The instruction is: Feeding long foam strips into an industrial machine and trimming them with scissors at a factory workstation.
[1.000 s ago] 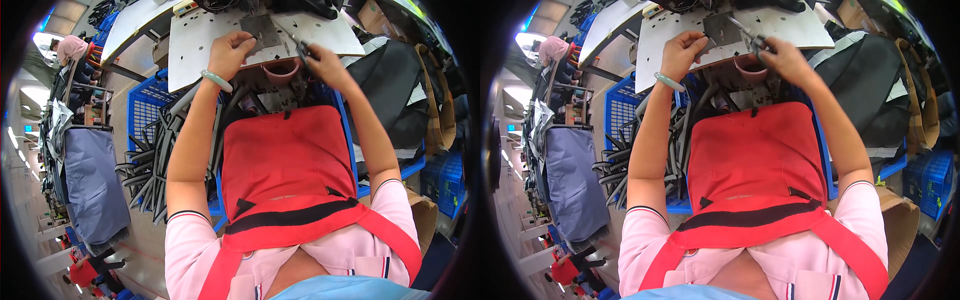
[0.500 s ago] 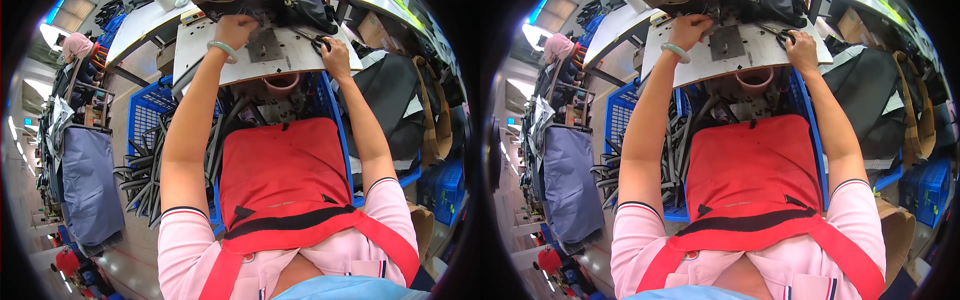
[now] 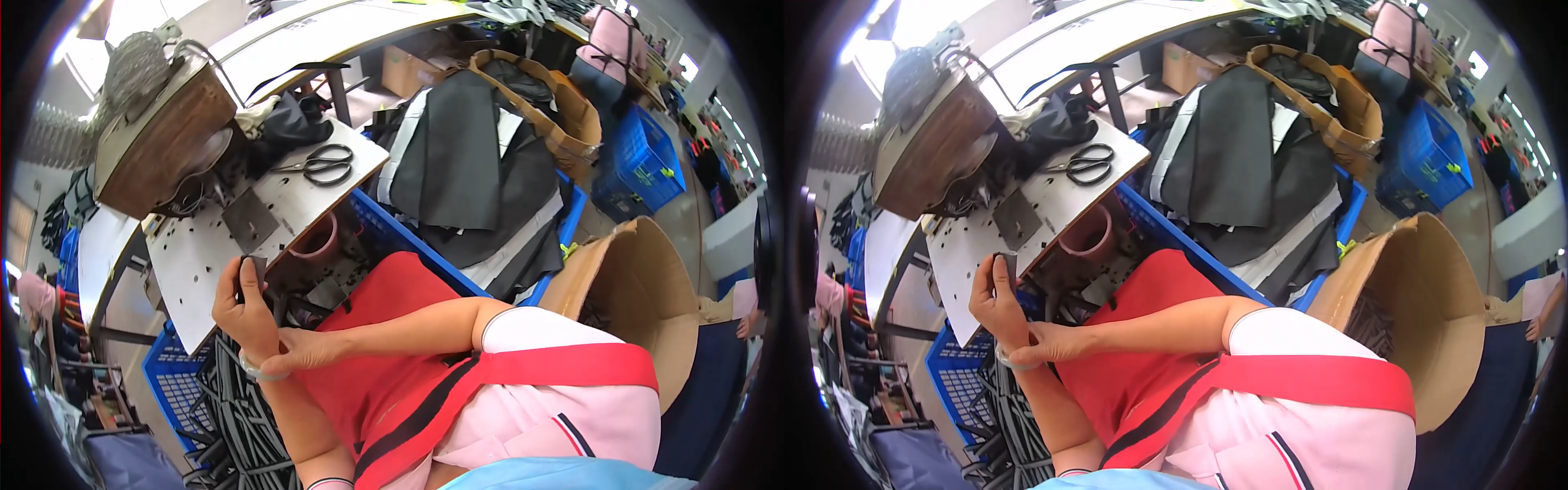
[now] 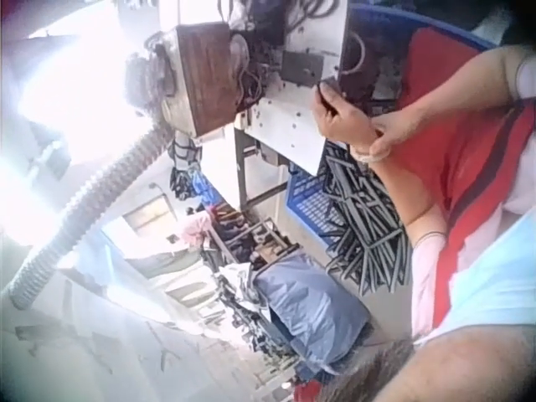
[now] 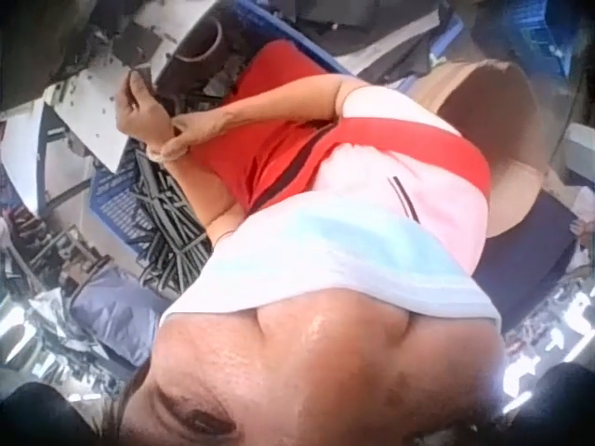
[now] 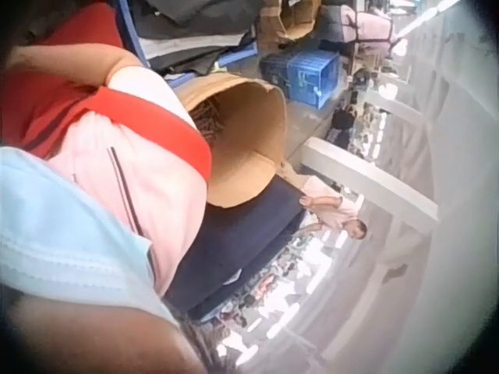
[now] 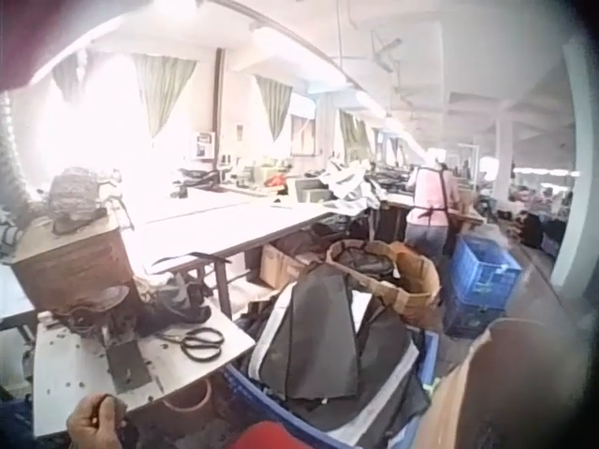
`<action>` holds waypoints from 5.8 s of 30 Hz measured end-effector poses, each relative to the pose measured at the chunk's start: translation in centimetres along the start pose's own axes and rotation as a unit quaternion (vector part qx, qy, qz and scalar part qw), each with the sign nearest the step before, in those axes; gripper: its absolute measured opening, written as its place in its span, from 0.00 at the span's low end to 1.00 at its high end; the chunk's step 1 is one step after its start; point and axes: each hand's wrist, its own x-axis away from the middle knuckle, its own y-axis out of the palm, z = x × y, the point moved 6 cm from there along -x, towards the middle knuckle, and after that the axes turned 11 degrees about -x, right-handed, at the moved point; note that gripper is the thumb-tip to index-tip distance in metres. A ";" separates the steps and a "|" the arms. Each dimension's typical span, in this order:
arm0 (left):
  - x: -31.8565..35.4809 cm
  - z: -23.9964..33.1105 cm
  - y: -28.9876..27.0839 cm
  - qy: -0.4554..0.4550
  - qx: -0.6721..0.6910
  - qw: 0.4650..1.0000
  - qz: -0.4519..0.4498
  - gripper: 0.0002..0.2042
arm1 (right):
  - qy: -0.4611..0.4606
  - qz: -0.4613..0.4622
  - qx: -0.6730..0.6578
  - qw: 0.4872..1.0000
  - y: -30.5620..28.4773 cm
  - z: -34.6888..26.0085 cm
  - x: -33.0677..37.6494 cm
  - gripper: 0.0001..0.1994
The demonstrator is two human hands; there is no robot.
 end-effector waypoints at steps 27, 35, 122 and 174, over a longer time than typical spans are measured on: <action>1.7 1.9 0.0 0.217 -0.130 0.966 0.059 0.06 | 0.190 -0.018 0.111 0.975 2.0 6.9 4.9 0.33; 2.5 -1.5 1.3 -0.071 0.179 0.978 -0.084 0.05 | 0.165 -0.071 0.069 0.981 1.4 5.4 4.5 0.37; -12.7 -7.4 1.9 -0.033 -0.145 0.958 -0.245 0.14 | -0.010 0.025 0.837 0.546 -10.9 -19.7 -10.1 0.19; -11.5 -7.1 1.7 -0.073 -0.100 0.954 -0.274 0.16 | 0.040 0.054 0.838 0.542 -10.9 -21.0 -7.7 0.20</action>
